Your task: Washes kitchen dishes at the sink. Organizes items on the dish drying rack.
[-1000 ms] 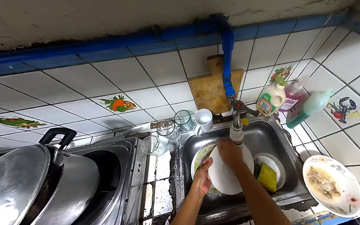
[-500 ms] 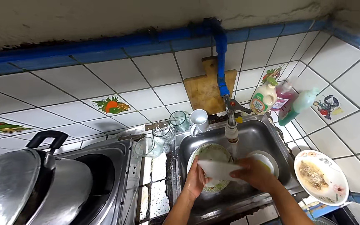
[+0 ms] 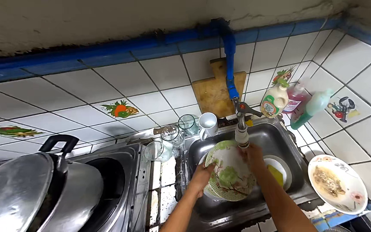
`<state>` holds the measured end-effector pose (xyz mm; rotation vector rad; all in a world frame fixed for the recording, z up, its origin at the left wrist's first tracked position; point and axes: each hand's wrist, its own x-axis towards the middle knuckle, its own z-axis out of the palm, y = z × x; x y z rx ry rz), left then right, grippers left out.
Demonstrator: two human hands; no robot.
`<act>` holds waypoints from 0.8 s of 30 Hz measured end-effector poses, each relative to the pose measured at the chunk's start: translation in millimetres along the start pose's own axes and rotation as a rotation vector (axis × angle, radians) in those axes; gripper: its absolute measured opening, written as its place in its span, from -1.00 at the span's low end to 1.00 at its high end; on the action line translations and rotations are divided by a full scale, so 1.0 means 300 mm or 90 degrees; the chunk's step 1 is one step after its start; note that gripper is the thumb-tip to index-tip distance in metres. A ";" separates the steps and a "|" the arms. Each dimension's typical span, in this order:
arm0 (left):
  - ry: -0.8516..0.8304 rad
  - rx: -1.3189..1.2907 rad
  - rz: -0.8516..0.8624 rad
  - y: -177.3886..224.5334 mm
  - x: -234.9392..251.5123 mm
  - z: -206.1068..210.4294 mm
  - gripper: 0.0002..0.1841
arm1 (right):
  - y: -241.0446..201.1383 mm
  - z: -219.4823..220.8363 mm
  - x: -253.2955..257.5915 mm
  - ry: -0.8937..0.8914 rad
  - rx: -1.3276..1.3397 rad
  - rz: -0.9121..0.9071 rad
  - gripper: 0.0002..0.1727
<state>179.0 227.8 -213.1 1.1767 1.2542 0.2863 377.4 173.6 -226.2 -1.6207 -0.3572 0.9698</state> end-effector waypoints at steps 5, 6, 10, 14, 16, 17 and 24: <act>-0.043 -0.354 -0.206 -0.211 0.032 0.137 -0.68 | -0.021 0.063 0.004 -0.188 0.015 0.170 -0.73; -0.055 -0.400 -0.216 -0.224 0.049 0.176 -0.68 | -0.058 0.043 -0.022 -0.246 -0.126 0.150 -0.73; -0.058 -0.420 -0.133 -0.152 0.129 0.231 -0.64 | -0.159 -0.120 -0.164 -0.138 -0.518 -0.176 -0.70; 0.001 -0.276 -0.007 0.014 0.126 0.099 -0.64 | 0.028 -0.225 -0.195 0.244 -0.319 -0.353 -0.72; 0.030 -0.203 0.050 0.071 0.103 0.018 -0.70 | 0.125 -0.184 -0.181 0.155 -0.369 -0.186 -0.66; 0.043 -0.160 0.081 0.095 0.089 -0.016 -0.73 | 0.160 -0.138 -0.163 0.084 -0.435 -0.104 -0.62; 0.164 0.256 0.238 0.155 -0.010 -0.129 -0.64 | 0.264 0.068 -0.022 -0.010 -0.676 0.046 -0.29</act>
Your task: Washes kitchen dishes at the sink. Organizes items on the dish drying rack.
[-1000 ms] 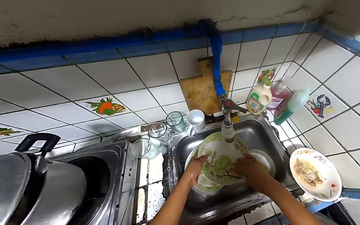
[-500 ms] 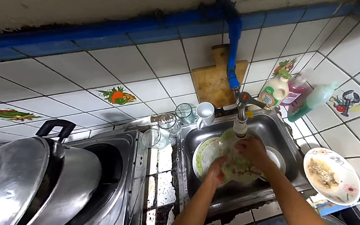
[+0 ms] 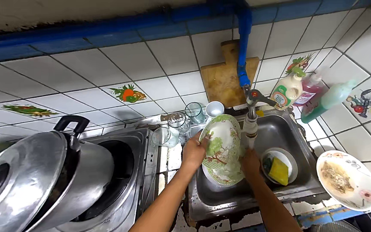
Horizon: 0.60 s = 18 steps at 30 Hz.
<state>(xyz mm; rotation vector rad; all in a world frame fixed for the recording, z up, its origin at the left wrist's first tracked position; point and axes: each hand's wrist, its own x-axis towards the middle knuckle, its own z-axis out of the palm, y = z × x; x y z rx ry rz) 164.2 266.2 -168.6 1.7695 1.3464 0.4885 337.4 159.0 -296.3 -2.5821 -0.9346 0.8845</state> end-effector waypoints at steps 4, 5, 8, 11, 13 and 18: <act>0.038 0.171 0.126 0.031 -0.078 -0.009 -0.59 | 0.001 -0.029 0.010 -0.045 0.024 0.014 -0.30; 0.057 0.189 0.165 0.026 -0.089 -0.006 -0.59 | 0.002 -0.036 0.007 -0.046 0.030 0.013 -0.29; 0.099 0.219 0.228 0.004 -0.109 -0.003 -0.59 | -0.009 -0.073 -0.015 -0.054 0.019 0.022 -0.29; 0.139 0.194 0.224 -0.016 -0.128 -0.013 -0.61 | -0.033 -0.131 -0.025 -0.052 0.034 0.025 -0.28; 0.159 0.153 0.175 -0.028 -0.149 -0.034 -0.62 | -0.053 -0.182 -0.035 -0.041 0.023 -0.004 -0.40; 0.255 0.027 0.078 -0.095 -0.217 -0.120 -0.60 | -0.105 -0.305 -0.118 0.008 -0.050 -0.141 -0.57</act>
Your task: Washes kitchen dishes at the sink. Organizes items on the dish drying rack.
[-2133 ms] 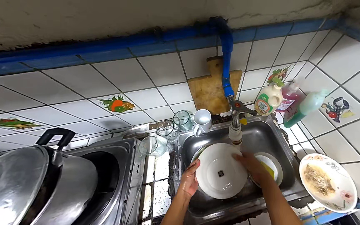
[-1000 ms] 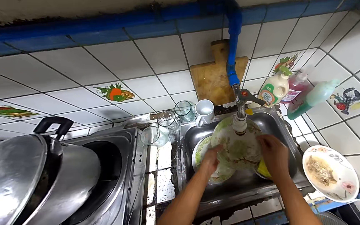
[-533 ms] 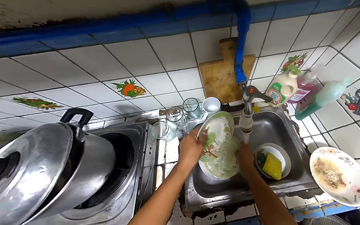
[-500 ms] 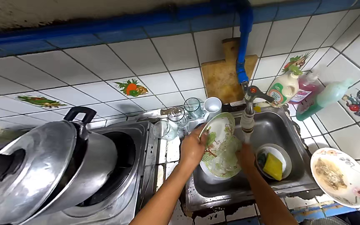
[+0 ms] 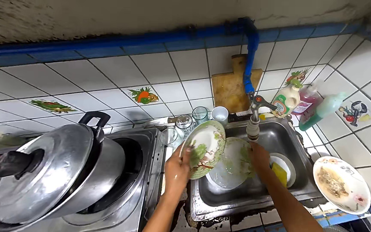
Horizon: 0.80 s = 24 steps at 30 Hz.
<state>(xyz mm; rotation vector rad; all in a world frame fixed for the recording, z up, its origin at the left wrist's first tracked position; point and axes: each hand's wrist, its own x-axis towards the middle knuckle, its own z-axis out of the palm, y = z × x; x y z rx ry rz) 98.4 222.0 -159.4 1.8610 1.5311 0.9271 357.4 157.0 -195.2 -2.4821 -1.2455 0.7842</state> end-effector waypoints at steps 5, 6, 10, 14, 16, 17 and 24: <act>0.087 -0.070 -0.062 -0.037 -0.038 -0.111 -0.65 | 0.081 0.051 -0.071 0.325 0.045 -0.341 -0.63; 0.095 -0.079 -0.067 -0.037 -0.046 -0.128 -0.66 | 0.114 0.069 -0.065 0.393 0.053 -0.391 -0.61; 0.111 -0.143 -0.090 -0.037 -0.075 -0.162 -0.70 | 0.224 0.079 0.013 0.540 0.046 -0.445 -0.58; 0.109 -0.197 -0.148 -0.055 -0.103 -0.147 -0.74 | 0.260 0.092 0.128 0.591 0.026 -0.472 -0.66; 0.100 -0.193 -0.171 -0.067 -0.119 -0.137 -0.74 | 0.244 0.111 0.169 0.612 0.032 -0.477 -0.71; 0.095 -0.186 -0.181 -0.070 -0.127 -0.135 -0.74 | 0.230 0.121 0.178 0.612 0.047 -0.468 -0.73; 0.094 -0.218 -0.213 -0.085 -0.167 -0.149 -0.76 | 0.143 0.220 0.167 0.516 0.286 -0.414 -0.67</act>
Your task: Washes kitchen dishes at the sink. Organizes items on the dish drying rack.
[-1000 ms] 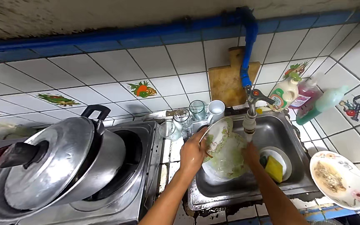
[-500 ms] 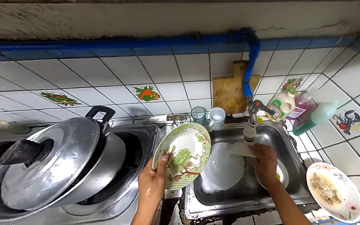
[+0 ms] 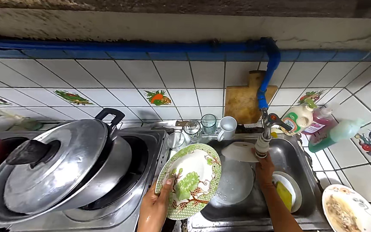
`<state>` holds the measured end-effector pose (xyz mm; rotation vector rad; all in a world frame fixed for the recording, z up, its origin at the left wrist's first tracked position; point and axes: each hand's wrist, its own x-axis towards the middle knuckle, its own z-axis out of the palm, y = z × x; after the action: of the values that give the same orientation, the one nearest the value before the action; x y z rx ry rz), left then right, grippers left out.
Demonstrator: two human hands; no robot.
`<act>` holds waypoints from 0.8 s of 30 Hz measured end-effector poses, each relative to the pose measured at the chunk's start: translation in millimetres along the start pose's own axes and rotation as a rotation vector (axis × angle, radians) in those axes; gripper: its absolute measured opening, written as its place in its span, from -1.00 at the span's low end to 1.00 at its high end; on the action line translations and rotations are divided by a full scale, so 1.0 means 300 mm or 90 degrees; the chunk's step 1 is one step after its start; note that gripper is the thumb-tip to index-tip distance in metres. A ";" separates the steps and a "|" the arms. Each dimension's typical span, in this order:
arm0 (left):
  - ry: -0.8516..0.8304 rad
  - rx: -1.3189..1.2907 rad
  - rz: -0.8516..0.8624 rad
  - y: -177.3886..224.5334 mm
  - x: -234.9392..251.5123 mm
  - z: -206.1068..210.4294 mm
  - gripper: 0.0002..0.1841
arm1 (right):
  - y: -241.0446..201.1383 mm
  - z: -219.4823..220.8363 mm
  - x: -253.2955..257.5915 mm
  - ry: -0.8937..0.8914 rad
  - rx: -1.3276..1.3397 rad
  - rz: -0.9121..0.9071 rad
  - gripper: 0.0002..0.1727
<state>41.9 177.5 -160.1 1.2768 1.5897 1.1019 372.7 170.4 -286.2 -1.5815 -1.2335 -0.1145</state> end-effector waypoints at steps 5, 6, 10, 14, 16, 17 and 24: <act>0.018 -0.018 0.006 0.009 -0.010 -0.006 -0.80 | -0.044 0.008 -0.017 -0.006 0.103 -0.024 -0.66; 0.022 -0.016 0.007 0.012 -0.011 -0.010 -0.80 | -0.054 0.001 -0.021 -0.009 0.120 -0.016 -0.66; 0.045 -0.040 0.005 0.033 -0.012 -0.024 -0.82 | -0.105 -0.056 -0.027 -0.048 0.150 0.089 -0.69; 0.059 -0.063 0.022 0.056 -0.006 -0.027 -0.80 | -0.174 -0.109 0.015 -0.225 0.082 0.345 -0.70; 0.059 -0.065 0.023 0.065 0.000 -0.026 -0.79 | -0.180 -0.123 0.050 -0.333 0.034 0.439 -0.65; 0.055 -0.065 0.023 0.068 0.002 -0.024 -0.80 | -0.175 -0.132 0.062 -0.376 0.017 0.478 -0.64; 0.044 -0.035 0.016 0.021 0.009 -0.033 -0.79 | -0.070 -0.342 0.133 -0.374 -0.133 0.628 -0.72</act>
<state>33.9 179.5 -151.4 1.2367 1.5866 1.2085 425.9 115.3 -204.4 -2.3344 -0.7232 0.9278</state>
